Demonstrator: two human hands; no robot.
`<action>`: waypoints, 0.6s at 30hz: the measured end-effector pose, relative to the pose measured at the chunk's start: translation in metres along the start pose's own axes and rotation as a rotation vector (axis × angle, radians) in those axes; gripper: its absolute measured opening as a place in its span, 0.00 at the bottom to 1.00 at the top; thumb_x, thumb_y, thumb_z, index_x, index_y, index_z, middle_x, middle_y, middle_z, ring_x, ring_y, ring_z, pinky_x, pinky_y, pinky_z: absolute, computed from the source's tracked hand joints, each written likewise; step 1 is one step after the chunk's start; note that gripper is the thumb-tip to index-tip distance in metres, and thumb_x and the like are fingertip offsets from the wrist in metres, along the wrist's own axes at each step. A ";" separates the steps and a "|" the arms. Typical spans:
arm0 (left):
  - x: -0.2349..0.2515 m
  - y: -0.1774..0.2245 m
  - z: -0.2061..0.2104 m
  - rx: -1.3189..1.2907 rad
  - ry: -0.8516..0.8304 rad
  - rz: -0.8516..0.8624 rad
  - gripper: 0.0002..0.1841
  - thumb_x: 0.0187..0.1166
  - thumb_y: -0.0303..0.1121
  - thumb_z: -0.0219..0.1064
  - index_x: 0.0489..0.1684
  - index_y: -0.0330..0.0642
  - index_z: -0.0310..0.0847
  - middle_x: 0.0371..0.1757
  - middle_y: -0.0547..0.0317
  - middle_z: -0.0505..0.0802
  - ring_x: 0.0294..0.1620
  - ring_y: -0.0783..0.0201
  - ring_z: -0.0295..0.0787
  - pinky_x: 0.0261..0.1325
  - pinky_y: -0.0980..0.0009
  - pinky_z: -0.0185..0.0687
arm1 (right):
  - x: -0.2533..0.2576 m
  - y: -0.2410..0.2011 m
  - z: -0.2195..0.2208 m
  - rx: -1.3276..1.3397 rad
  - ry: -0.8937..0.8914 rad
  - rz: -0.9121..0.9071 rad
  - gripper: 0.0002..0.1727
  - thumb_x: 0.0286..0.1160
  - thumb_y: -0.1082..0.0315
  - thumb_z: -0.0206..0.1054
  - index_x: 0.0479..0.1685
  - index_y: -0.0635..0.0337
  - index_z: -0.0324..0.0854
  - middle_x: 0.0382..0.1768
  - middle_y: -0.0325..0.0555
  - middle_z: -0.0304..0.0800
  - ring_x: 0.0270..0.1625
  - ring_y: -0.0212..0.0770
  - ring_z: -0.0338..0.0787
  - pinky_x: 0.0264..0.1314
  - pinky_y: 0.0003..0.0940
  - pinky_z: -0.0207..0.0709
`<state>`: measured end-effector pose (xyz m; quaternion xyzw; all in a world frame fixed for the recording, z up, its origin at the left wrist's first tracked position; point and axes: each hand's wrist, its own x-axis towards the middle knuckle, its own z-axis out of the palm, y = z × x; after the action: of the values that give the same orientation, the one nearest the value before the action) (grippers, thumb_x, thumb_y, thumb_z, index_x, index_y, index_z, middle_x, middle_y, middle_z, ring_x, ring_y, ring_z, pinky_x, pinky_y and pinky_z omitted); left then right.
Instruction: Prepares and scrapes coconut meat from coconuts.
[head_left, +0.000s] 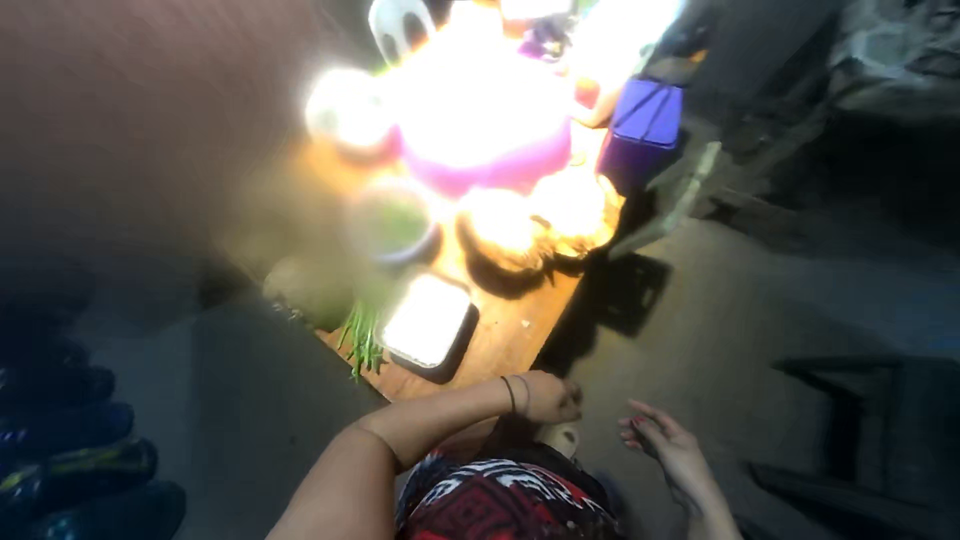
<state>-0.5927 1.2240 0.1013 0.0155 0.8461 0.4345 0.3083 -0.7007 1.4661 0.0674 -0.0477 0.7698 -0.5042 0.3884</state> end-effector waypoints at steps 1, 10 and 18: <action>-0.001 -0.001 0.002 -0.052 0.032 -0.010 0.23 0.91 0.40 0.57 0.75 0.33 0.73 0.60 0.31 0.89 0.64 0.34 0.87 0.68 0.33 0.74 | 0.020 -0.012 -0.001 -0.034 -0.066 -0.014 0.18 0.87 0.76 0.55 0.71 0.70 0.76 0.41 0.49 0.92 0.36 0.36 0.93 0.40 0.32 0.90; -0.021 -0.023 0.036 -1.142 1.021 -0.406 0.22 0.94 0.35 0.49 0.81 0.32 0.63 0.56 0.43 0.91 0.50 0.59 0.92 0.55 0.62 0.87 | 0.166 -0.176 0.004 -0.603 -0.419 -0.428 0.17 0.90 0.68 0.61 0.72 0.65 0.80 0.61 0.59 0.90 0.56 0.52 0.92 0.63 0.53 0.83; 0.013 -0.020 -0.022 -1.170 1.419 -0.445 0.28 0.95 0.41 0.44 0.90 0.38 0.51 0.76 0.35 0.78 0.67 0.45 0.84 0.64 0.49 0.83 | 0.265 -0.252 0.116 -0.914 -0.374 -0.848 0.23 0.88 0.63 0.62 0.76 0.67 0.77 0.74 0.73 0.75 0.76 0.74 0.75 0.75 0.69 0.71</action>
<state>-0.6097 1.1992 0.0892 -0.5714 0.4673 0.6290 -0.2439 -0.8896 1.1340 0.1051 -0.5949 0.7404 -0.2186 0.2239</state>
